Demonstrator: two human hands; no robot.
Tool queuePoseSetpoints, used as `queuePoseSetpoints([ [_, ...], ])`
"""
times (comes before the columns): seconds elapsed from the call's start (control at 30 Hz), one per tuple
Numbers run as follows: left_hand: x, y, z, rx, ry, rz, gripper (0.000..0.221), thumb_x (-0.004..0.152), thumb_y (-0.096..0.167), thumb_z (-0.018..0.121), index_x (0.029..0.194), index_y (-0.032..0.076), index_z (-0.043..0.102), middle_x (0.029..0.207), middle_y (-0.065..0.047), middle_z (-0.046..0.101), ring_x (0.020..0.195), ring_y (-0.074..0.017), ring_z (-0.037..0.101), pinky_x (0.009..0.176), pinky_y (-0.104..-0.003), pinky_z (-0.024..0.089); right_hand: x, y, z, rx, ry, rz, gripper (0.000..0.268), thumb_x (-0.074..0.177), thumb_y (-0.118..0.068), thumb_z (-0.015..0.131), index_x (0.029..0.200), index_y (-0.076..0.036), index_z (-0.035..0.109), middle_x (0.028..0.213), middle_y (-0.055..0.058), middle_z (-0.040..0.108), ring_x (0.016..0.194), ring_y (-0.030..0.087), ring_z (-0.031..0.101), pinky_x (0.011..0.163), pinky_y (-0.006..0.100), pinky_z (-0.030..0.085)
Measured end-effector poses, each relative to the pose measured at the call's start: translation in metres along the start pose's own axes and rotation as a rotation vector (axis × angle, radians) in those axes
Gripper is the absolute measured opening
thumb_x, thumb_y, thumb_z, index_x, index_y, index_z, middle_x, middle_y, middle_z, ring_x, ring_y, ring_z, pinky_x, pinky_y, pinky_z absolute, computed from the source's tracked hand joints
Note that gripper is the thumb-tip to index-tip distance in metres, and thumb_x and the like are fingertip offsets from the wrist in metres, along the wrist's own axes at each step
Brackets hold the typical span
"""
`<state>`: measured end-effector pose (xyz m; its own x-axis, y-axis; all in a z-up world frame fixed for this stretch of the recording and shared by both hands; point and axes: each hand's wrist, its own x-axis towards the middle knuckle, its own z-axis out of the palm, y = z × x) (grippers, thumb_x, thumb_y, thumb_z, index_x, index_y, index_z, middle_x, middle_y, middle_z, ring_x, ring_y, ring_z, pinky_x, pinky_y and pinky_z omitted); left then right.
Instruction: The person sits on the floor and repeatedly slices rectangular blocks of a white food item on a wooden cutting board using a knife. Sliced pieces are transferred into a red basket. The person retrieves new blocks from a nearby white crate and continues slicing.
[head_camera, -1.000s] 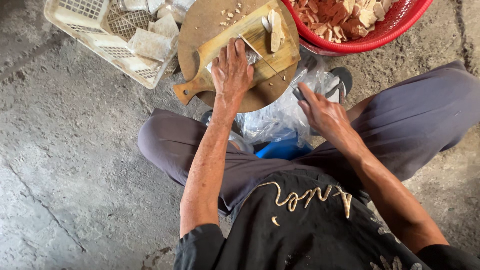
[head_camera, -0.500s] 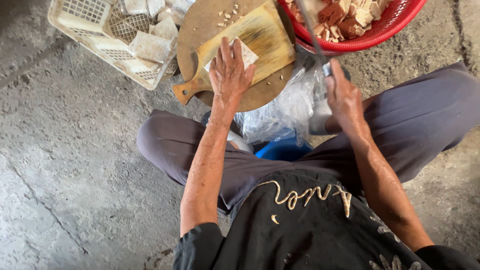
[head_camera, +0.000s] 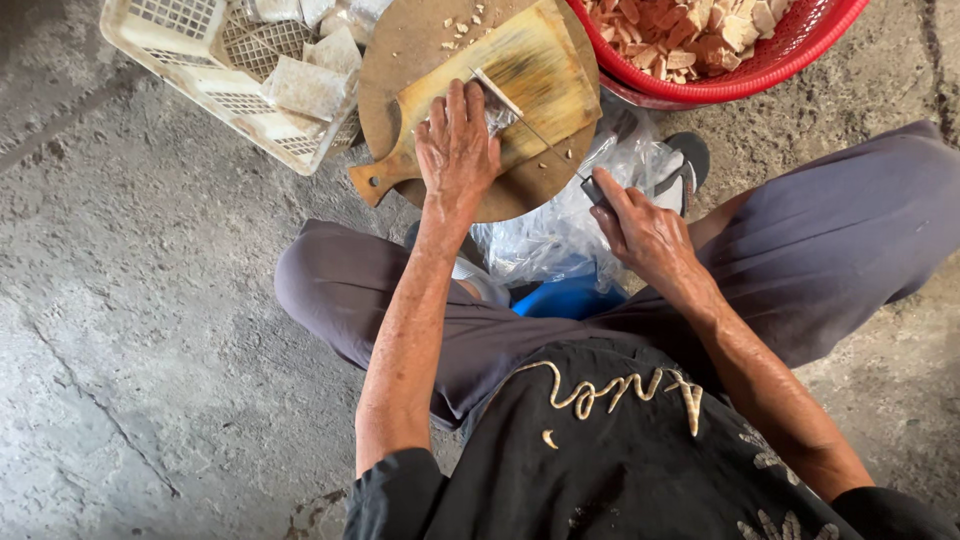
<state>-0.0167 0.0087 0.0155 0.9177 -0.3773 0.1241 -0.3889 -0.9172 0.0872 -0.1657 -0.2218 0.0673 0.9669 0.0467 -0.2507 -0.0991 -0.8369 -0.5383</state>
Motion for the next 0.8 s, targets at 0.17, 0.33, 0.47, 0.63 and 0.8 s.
queuePoseSetpoints([
  [0.17, 0.001, -0.002, 0.002, -0.029, 0.000, 0.002, 0.081, 0.071, 0.031, 0.088, 0.138, 0.005, 0.050, 0.138, -0.010, 0.051, 0.116, -0.0280, 0.058, 0.086, -0.047, 0.056, 0.008, -0.002, -0.002, -0.027, -0.016, -0.039, 0.052, 0.102, -0.030, 0.060, 0.150, -0.018, 0.045, 0.102, 0.023, 0.070, 0.073, 0.048, 0.068, 0.060, 0.056, 0.056],
  [0.33, 0.003, -0.002, 0.004, -0.034, -0.004, 0.001, 0.081, 0.073, 0.030, 0.089, 0.140, 0.005, 0.050, 0.137, -0.011, 0.052, 0.113, -0.0275, 0.060, 0.085, -0.046, 0.057, 0.047, -0.003, 0.016, -0.075, -0.020, -0.068, 0.055, 0.107, -0.030, 0.059, 0.156, -0.018, 0.039, 0.096, 0.024, 0.069, 0.065, 0.045, 0.068, 0.054, 0.053, 0.055],
  [0.47, 0.001, -0.003, 0.006, -0.048, 0.002, -0.005, 0.081, 0.074, 0.031, 0.089, 0.140, 0.007, 0.049, 0.137, -0.010, 0.052, 0.113, -0.0276, 0.061, 0.085, -0.045, 0.058, 0.047, 0.002, 0.027, -0.116, 0.005, -0.069, 0.058, 0.106, -0.030, 0.060, 0.158, -0.019, 0.036, 0.095, 0.024, 0.069, 0.067, 0.044, 0.069, 0.056, 0.054, 0.056],
  [0.63, 0.001, -0.005, 0.011, -0.057, 0.030, -0.017, 0.083, 0.073, 0.034, 0.090, 0.138, 0.006, 0.048, 0.135, -0.010, 0.054, 0.111, -0.0284, 0.061, 0.085, -0.047, 0.058, 0.019, 0.015, 0.014, -0.114, 0.042, -0.061, 0.055, 0.105, -0.032, 0.060, 0.155, -0.021, 0.041, 0.102, 0.022, 0.071, 0.072, 0.046, 0.070, 0.069, 0.060, 0.055],
  [0.8, -0.002, -0.006, 0.016, -0.084, 0.046, -0.018, 0.078, 0.073, 0.031, 0.089, 0.136, 0.005, 0.050, 0.136, -0.011, 0.053, 0.117, -0.0288, 0.062, 0.086, -0.046, 0.058, 0.007, 0.017, 0.003, -0.042, 0.053, -0.068, 0.051, 0.107, -0.028, 0.056, 0.154, -0.018, 0.042, 0.109, 0.024, 0.070, 0.079, 0.049, 0.068, 0.067, 0.058, 0.056],
])
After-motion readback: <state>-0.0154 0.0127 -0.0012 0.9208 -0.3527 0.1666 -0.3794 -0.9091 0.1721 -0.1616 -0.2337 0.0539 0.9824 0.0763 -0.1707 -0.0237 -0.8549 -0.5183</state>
